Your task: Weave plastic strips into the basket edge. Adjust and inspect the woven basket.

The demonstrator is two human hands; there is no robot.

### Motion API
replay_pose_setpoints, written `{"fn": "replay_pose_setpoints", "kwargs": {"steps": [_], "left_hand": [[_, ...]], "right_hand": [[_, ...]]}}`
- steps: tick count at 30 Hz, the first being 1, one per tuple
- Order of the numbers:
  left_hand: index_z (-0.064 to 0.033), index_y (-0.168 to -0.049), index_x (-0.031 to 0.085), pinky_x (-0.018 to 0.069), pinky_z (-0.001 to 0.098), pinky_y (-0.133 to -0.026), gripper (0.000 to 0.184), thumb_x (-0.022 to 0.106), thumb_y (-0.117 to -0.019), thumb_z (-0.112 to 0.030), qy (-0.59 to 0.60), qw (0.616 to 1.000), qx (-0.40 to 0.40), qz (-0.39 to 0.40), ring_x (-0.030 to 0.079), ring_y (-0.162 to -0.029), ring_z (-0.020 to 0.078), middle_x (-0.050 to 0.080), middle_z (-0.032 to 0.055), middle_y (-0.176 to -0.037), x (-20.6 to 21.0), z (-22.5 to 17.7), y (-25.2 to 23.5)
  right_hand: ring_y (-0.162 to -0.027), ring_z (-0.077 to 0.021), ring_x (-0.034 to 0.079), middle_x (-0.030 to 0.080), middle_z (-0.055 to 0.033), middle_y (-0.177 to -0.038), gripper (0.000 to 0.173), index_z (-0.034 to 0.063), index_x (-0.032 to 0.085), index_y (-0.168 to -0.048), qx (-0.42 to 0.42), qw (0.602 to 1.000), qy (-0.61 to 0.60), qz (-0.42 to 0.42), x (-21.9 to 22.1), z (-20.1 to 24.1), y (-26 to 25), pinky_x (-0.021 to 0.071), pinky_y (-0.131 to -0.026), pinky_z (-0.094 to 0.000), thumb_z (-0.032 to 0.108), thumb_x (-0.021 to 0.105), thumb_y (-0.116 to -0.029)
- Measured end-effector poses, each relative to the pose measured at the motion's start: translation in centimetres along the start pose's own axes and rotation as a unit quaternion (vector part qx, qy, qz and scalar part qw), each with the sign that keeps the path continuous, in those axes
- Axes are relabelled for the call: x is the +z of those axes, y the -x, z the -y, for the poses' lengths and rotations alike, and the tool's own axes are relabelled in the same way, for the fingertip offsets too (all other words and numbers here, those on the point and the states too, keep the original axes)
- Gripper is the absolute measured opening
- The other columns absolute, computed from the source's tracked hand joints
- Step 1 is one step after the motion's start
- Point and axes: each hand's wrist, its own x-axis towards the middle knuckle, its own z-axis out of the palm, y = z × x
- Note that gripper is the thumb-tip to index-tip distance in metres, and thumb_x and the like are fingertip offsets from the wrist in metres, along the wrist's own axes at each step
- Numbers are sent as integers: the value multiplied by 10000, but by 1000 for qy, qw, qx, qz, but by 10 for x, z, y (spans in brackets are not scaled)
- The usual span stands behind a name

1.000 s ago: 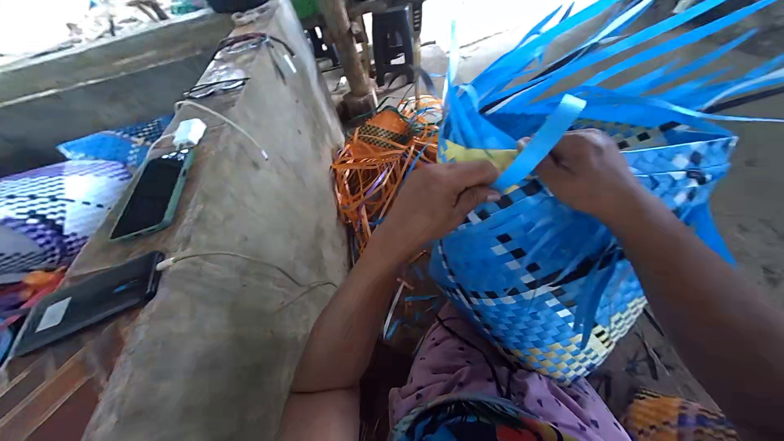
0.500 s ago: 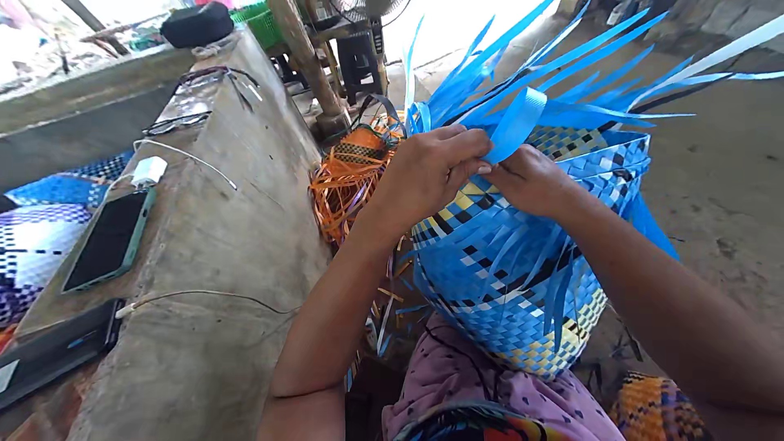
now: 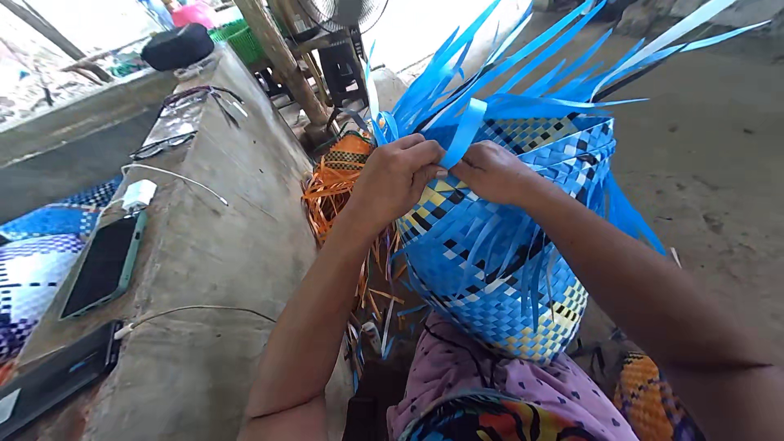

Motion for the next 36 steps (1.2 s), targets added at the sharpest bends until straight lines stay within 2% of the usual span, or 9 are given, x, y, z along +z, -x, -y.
{"fn": "replay_pose_setpoints", "kwargs": {"steps": [7,11,15,18,22,25,28,32,36], "left_hand": [[-38,-980,735,541,289,-624,122,643,-978,-120,9,1000,11,21,620,-673,139,633,79,-847,-2,2,-3],[-46,-977,751,574,418,-734,92,686,-952,-107,-26,996,-8,82,676,-865,251,655,124,-985,-1,0,4],[-64,-983,718,551,341,-680,112,704,-948,-169,-34,999,-17,17,627,-810,198,601,109,-1000,1,-7,9],[-59,-983,742,554,358,-674,108,708,-942,-154,-37,999,-29,-20,639,-806,208,614,101,-948,10,-4,16],[-34,-1021,715,568,417,-681,149,688,-964,-168,-42,989,-137,-28,663,-794,227,665,112,-968,14,-11,38],[-10,-939,692,549,509,-618,345,717,-949,-354,-68,970,-234,-4,661,-693,282,677,120,-812,23,-19,51],[-34,-785,648,492,399,-569,367,595,-1026,-306,-1,975,-221,-35,576,-606,199,583,69,-678,44,-14,65],[-24,-832,649,514,257,-604,331,518,-1050,-237,171,934,-312,-37,564,-615,53,573,-7,-687,58,1,120],[-28,-867,663,533,216,-688,275,522,-1035,-194,181,902,-383,-83,589,-681,-8,613,-66,-746,47,14,193]], "right_hand": [[-639,-142,529,490,-11,-636,455,64,582,-734,-1,1000,-18,13,-2,3,2,420,-606,-379,287,396,-1084],[-834,-228,648,653,-102,-812,440,12,699,-946,17,999,-23,21,-4,-2,2,500,-763,-475,300,406,-1101],[-746,-193,619,612,-69,-728,413,28,679,-872,2,1000,-24,-6,2,0,1,485,-682,-440,274,421,-1080],[-824,-246,655,648,-103,-793,443,25,689,-919,21,1000,-14,12,3,1,2,500,-738,-496,326,414,-1092],[-860,-184,638,666,-76,-860,392,33,708,-983,24,997,-68,21,-10,-7,7,502,-801,-461,350,488,-1050],[-939,-113,646,693,-57,-963,326,42,710,-1069,1,992,-119,37,-13,-13,11,525,-860,-388,294,531,-964],[-856,-57,624,664,-1,-873,317,77,713,-1012,3,994,-109,24,-8,-17,8,513,-801,-345,267,462,-1049],[-619,-41,503,540,41,-682,350,83,658,-864,-20,997,-68,1,-18,-38,8,443,-601,-291,333,498,-1050],[-590,-89,456,510,-5,-670,395,37,647,-863,6,999,-27,-21,-40,-61,17,410,-577,-318,384,561,-1030]]}}
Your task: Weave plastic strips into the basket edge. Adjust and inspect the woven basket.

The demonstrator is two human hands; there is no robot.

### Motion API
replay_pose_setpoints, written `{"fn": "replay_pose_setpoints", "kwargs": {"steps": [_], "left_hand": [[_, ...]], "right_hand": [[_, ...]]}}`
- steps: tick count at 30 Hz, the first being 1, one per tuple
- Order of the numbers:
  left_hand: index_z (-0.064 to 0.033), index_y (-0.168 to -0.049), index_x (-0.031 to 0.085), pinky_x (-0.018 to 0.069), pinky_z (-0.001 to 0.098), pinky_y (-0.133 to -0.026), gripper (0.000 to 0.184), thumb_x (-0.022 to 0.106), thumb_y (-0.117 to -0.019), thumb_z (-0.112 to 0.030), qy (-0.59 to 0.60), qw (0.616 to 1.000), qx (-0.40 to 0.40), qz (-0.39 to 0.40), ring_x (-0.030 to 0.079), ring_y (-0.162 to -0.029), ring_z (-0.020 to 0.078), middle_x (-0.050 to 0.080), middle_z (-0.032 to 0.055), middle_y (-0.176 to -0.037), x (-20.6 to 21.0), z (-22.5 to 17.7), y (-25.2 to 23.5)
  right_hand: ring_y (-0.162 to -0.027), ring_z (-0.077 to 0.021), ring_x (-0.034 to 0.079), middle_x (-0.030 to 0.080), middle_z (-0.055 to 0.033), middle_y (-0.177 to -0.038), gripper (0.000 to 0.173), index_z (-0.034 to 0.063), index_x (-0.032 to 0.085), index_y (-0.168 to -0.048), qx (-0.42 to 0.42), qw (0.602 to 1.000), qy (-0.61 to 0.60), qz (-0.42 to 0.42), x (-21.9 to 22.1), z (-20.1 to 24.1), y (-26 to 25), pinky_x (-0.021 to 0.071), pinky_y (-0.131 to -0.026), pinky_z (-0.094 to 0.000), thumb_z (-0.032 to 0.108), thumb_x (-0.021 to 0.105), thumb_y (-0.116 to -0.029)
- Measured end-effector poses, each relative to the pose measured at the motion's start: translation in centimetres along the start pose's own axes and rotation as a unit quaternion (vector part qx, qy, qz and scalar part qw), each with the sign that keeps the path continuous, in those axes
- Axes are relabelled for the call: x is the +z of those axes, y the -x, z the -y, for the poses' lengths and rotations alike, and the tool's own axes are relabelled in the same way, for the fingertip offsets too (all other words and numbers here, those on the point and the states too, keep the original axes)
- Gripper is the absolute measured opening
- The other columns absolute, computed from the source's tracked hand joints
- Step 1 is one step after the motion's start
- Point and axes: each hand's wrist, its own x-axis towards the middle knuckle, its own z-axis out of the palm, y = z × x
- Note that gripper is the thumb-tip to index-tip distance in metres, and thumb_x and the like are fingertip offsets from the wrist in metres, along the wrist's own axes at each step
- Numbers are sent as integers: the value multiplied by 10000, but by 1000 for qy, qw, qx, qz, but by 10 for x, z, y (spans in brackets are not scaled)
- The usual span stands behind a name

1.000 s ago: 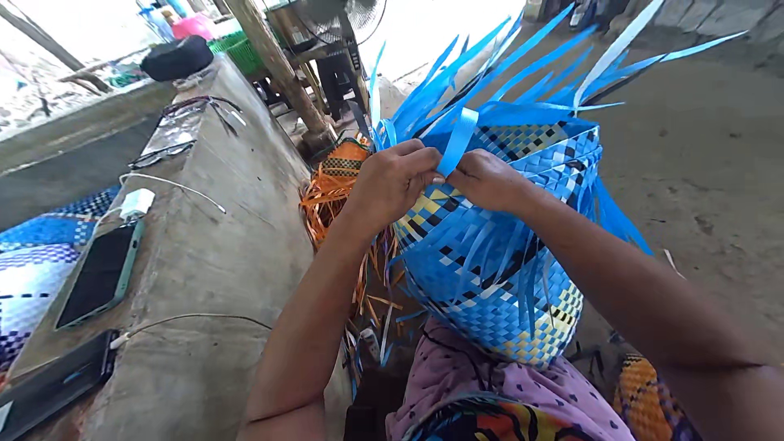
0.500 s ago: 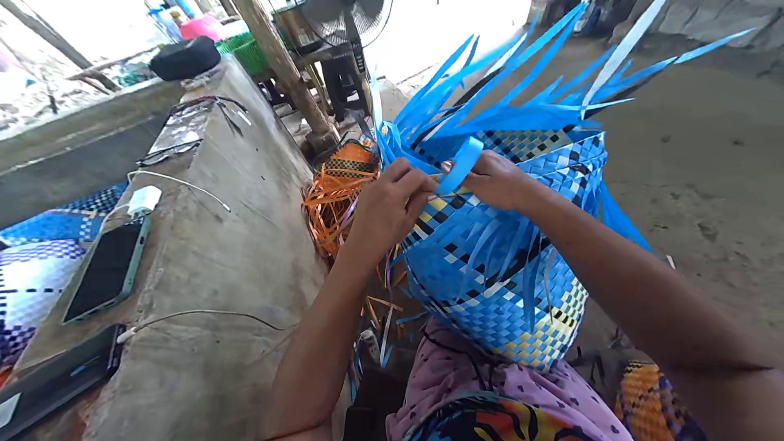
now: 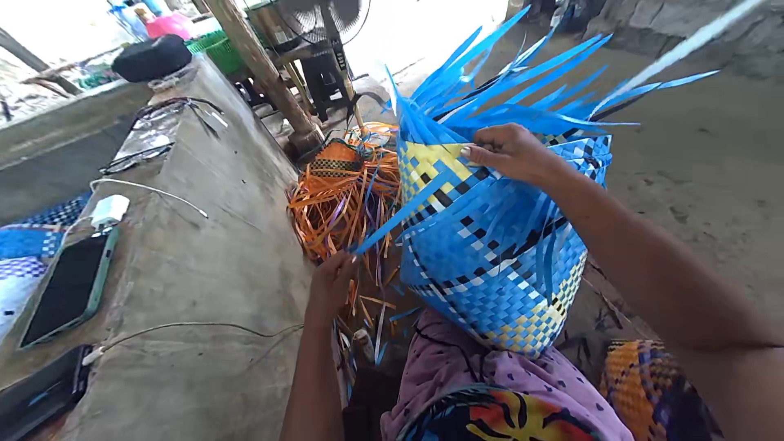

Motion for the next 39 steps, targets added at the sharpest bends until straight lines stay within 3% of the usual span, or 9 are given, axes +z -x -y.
{"fn": "replay_pose_setpoints", "kwargs": {"steps": [3,5,8,10,12,19,23,28,39], "left_hand": [[-251,-814,715,539,305,-954,264,601,-1013,-383,181,978,99,5,656,-1069,63,719,-102,-1093,-26,-8,10],[-307,-985,795,474,427,-1113,263,594,-1004,-476,307,931,196,19,618,-1274,203,717,-27,-1265,-35,-41,4],[-288,-947,775,501,466,-1084,271,585,-1003,-472,343,898,275,-12,699,-1098,172,754,-78,-1008,-33,-99,-5],[-281,-1115,724,614,308,-844,223,551,-1050,-405,199,933,299,-10,691,-908,63,684,-120,-1030,-27,-113,-12],[-155,-1227,702,548,193,-601,240,555,-1057,-236,61,966,250,-35,597,-683,11,640,-53,-937,-9,-99,-15],[-92,-1187,725,533,189,-673,257,546,-1009,-136,-57,985,153,-52,604,-762,11,660,-14,-971,2,-87,-20],[-72,-1041,774,524,265,-819,181,623,-973,-144,-112,969,214,-46,595,-945,116,609,86,-1085,9,-105,-41],[-45,-978,736,557,274,-753,95,682,-958,-121,-119,952,279,-41,654,-826,129,680,74,-932,31,-122,-65],[-36,-985,745,554,309,-818,91,698,-947,-104,-140,946,288,-46,659,-907,181,671,112,-1000,25,-120,-79]], "right_hand": [[-619,-109,503,530,-4,-679,437,74,644,-841,53,999,-4,-5,3,1,-2,437,-604,-362,437,507,-1040],[-758,-155,596,637,-47,-800,462,66,719,-938,106,994,-32,18,4,19,-5,483,-729,-451,432,467,-1063],[-718,-138,582,622,-24,-755,452,82,720,-881,101,994,-27,44,16,36,-11,467,-686,-432,418,479,-1064],[-624,-122,514,526,10,-648,468,105,628,-736,81,995,-14,49,21,41,-15,412,-608,-396,419,496,-1056],[-583,-111,476,483,20,-612,471,110,577,-680,69,997,-1,30,20,39,-14,388,-577,-372,398,523,-1049],[-585,-167,488,476,-9,-605,496,103,552,-664,92,993,65,21,18,40,-14,384,-573,-420,408,517,-1053],[-624,-227,553,523,-49,-622,512,69,599,-709,55,992,110,16,28,54,-12,425,-586,-472,423,476,-1056],[-614,-233,564,520,-58,-602,516,58,584,-678,7,992,125,-2,39,68,-10,434,-573,-464,394,470,-1051],[-568,-186,504,463,-23,-574,503,72,540,-646,3,995,102,7,43,71,-11,395,-540,-409,364,485,-1053]]}}
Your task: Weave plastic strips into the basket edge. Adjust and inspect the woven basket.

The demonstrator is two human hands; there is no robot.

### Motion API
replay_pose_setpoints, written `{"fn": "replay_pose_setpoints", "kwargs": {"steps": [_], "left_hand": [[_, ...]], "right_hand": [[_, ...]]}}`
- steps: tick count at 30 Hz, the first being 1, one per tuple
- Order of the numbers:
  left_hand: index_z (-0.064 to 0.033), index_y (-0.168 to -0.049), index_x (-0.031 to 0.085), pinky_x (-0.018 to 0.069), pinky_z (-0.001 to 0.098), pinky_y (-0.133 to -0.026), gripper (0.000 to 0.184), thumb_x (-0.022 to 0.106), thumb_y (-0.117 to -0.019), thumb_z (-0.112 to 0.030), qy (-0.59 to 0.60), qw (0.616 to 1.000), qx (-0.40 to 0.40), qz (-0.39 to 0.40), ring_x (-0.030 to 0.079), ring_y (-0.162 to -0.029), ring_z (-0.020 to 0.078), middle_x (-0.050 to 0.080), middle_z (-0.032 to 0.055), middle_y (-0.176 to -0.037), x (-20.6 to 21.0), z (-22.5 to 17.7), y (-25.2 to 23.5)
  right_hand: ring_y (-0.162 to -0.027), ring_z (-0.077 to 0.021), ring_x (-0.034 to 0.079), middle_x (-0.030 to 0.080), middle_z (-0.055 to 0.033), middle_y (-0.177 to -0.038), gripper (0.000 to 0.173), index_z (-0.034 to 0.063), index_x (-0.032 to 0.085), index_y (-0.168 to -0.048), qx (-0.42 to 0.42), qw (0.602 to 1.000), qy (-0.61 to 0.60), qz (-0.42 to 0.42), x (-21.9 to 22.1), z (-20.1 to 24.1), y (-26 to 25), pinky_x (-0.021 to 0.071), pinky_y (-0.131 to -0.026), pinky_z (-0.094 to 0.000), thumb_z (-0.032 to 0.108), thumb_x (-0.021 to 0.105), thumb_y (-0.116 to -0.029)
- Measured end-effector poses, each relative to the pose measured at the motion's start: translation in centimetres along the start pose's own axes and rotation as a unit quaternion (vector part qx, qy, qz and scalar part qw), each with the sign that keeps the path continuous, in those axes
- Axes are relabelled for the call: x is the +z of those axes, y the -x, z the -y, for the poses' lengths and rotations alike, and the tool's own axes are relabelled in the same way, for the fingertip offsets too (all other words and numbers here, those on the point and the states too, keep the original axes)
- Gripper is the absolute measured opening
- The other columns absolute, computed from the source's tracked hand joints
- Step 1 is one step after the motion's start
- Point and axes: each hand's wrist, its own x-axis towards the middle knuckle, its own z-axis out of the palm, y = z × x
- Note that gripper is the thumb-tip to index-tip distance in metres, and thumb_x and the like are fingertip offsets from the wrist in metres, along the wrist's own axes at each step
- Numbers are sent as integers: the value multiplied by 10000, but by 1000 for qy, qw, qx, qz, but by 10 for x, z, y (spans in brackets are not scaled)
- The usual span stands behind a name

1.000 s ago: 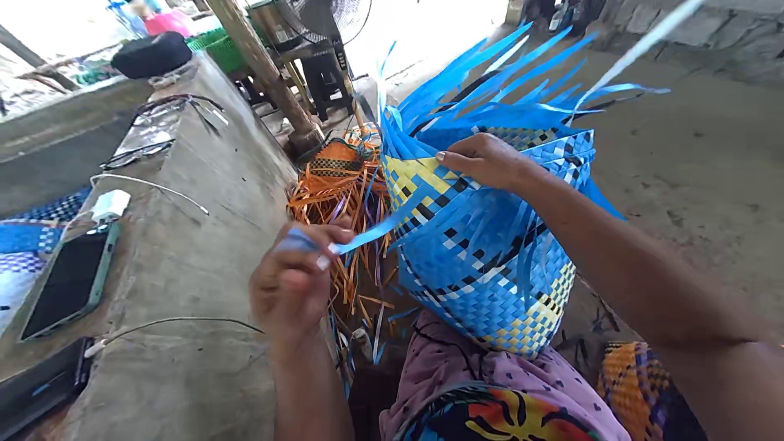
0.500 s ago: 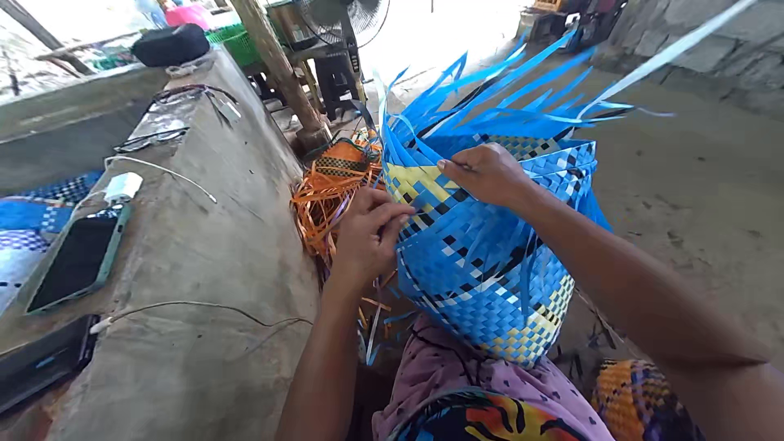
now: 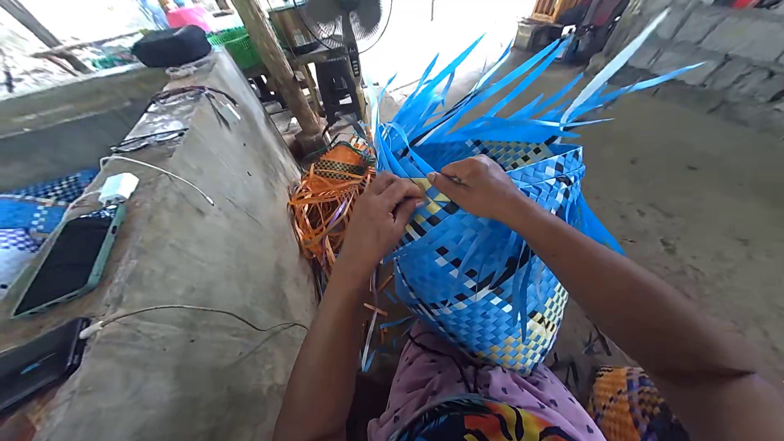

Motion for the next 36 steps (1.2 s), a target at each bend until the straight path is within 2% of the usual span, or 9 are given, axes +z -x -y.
{"fn": "replay_pose_setpoints", "kwargs": {"steps": [7,9,12,17,22,25,28,32,36], "left_hand": [[-25,-913,735,567,336,-713,63,716,-927,-84,-20,1000,14,12,656,-797,200,651,112,-921,11,-4,-4],[-64,-940,752,561,395,-811,91,710,-945,-145,-90,995,34,-3,669,-907,236,674,102,-968,11,-11,-1],[-103,-983,743,390,558,-1037,185,729,-936,-281,-172,983,45,-38,573,-1155,361,675,122,-1081,21,-32,12],[-36,-1040,718,552,440,-881,279,774,-899,-269,-165,983,71,-40,645,-1034,338,670,153,-1061,52,-11,18],[-48,-967,772,553,394,-860,139,661,-956,-132,-167,972,120,-117,673,-962,284,711,125,-994,61,-3,12],[-76,-971,777,524,458,-960,110,678,-925,-76,-80,985,139,-56,684,-1015,286,737,117,-1025,80,-38,33],[-58,-982,759,517,401,-998,153,613,-950,-23,72,974,213,-3,692,-991,262,738,116,-1022,98,-95,55],[-51,-948,706,496,359,-977,196,541,-1012,-135,187,965,183,3,666,-998,243,716,101,-947,97,-109,45],[-75,-907,702,489,366,-938,227,524,-1026,-149,174,969,173,-11,661,-781,207,678,65,-749,86,-124,46]], "right_hand": [[-613,-224,552,520,-60,-614,501,46,588,-686,17,1000,5,23,0,4,-3,427,-570,-450,366,496,-1059],[-621,-220,552,524,-55,-623,500,51,595,-698,32,999,2,35,-1,4,-4,425,-576,-445,376,492,-1064],[-657,-231,566,547,-60,-655,493,64,618,-727,79,994,-12,72,-4,0,-10,437,-605,-470,396,490,-1069],[-693,-242,580,584,-84,-712,523,56,652,-784,158,974,-30,162,2,-12,-26,449,-638,-494,443,462,-1081],[-803,-318,644,662,-150,-842,480,21,702,-946,149,975,-9,167,0,-15,-25,495,-713,-573,473,565,-1032],[-694,-270,598,612,-106,-737,476,34,670,-858,114,986,-32,118,0,-23,-19,475,-631,-528,497,652,-967],[-689,-285,611,627,-107,-725,471,41,703,-871,121,989,-23,77,1,-20,-17,482,-623,-550,507,672,-940],[-730,-307,629,641,-122,-747,490,42,706,-891,127,989,9,72,-3,-11,-14,483,-647,-558,529,676,-935],[-776,-333,647,658,-145,-781,520,21,713,-904,128,988,14,85,0,-8,-17,496,-680,-581,540,685,-932]]}}
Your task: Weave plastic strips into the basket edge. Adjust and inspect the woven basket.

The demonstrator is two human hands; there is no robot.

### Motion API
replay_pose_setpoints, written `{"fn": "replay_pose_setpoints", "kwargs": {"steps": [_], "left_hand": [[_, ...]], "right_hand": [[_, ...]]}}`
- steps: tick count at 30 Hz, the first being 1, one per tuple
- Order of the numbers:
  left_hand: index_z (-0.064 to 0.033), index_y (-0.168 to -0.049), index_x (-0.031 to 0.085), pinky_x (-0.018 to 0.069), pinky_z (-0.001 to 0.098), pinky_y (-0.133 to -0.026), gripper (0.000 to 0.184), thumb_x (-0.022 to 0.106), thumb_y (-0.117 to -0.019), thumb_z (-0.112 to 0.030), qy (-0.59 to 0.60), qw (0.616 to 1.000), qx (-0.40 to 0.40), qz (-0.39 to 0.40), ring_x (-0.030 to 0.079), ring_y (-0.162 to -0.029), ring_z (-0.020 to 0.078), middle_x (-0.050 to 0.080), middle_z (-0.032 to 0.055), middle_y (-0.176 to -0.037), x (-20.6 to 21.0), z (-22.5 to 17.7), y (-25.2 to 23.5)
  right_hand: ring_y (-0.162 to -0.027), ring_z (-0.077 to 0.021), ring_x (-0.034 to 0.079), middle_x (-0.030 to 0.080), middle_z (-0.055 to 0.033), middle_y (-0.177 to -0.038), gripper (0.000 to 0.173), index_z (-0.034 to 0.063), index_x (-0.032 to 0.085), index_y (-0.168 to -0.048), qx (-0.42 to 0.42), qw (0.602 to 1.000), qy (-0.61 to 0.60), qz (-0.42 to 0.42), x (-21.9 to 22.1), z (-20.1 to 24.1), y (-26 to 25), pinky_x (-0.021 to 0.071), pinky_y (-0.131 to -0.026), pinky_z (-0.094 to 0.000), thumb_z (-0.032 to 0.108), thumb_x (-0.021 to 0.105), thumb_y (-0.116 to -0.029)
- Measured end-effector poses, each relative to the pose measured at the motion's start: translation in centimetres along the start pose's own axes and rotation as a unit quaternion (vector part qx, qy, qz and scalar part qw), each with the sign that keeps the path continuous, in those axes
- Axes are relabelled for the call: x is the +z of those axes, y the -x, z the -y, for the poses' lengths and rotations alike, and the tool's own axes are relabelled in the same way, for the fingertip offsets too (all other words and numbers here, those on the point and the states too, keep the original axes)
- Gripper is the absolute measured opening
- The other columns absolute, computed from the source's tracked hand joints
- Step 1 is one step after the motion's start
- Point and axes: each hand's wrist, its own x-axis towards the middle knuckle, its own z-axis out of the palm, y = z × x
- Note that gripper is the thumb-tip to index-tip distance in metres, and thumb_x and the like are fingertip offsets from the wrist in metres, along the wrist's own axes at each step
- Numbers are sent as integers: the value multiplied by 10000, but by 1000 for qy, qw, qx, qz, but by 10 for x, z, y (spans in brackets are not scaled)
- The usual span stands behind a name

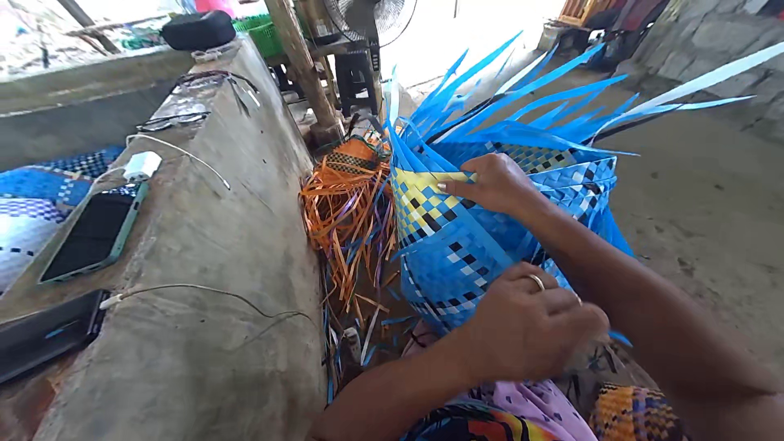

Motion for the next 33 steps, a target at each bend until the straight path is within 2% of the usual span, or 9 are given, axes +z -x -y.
{"fn": "replay_pose_setpoints", "kwargs": {"steps": [4,8,11,13,16,19,25,30,33], "left_hand": [[-81,-924,676,483,341,-981,181,545,-1035,-138,30,999,28,7,659,-849,202,669,74,-801,-16,-1,-9],[-70,-1036,680,555,237,-754,123,567,-1042,-119,44,997,9,-67,650,-811,123,659,80,-879,-52,2,-37],[-14,-966,703,565,208,-783,124,585,-997,-40,-49,993,14,-104,668,-866,107,676,101,-917,-84,19,-59],[15,-1042,752,571,239,-834,201,562,-975,25,-131,989,-13,-64,687,-941,146,708,139,-1025,-101,37,-65],[-23,-1174,742,587,345,-790,274,585,-956,30,-239,968,-66,42,704,-943,248,700,167,-1098,-112,61,-63],[-68,-1062,782,577,384,-735,156,665,-967,-108,-254,956,-84,123,676,-888,268,665,143,-1032,-113,79,-57],[-30,-1014,717,578,436,-729,106,619,-976,-34,-166,950,-149,219,706,-800,253,713,115,-898,-116,82,-75],[-53,-1000,726,562,412,-721,122,613,-970,-19,-143,946,-153,248,687,-776,221,706,88,-862,-113,88,-88],[-44,-990,744,559,445,-771,108,640,-964,-34,-163,932,-153,285,693,-856,260,699,113,-922,-110,95,-84]], "right_hand": [[-825,-364,658,670,-165,-817,493,20,709,-901,16,1000,7,-3,-1,-2,-3,502,-713,-600,508,668,-958],[-725,-322,640,619,-130,-713,526,30,657,-799,-46,999,5,-18,0,-2,3,492,-635,-561,502,568,-1013],[-791,-315,647,648,-142,-793,452,20,679,-865,-103,994,-13,19,2,-16,-4,492,-707,-565,375,493,-1073],[-811,-308,687,698,-143,-849,305,44,720,-935,-160,987,-19,-23,15,-37,-14,540,-701,-573,262,531,-1033],[-1007,-352,656,686,-224,-1049,314,-41,681,-1143,-67,991,-26,114,-18,-5,-4,492,-919,-562,160,443,-1104],[-810,-236,589,617,-147,-853,385,-34,659,-953,-35,984,-84,153,-16,-6,-9,469,-760,-452,221,419,-1113],[-872,-145,611,659,-110,-931,171,-34,683,-1011,-119,973,-97,174,-16,-7,-6,502,-836,-345,27,524,-1033],[-842,-8,560,620,-28,-915,115,-19,651,-1056,-144,961,-146,187,-21,-7,0,480,-810,-201,11,555,-1000],[-840,-81,585,630,-55,-908,146,4,666,-1028,-98,961,-144,213,-18,-14,-7,496,-801,-287,45,526,-1041]]}}
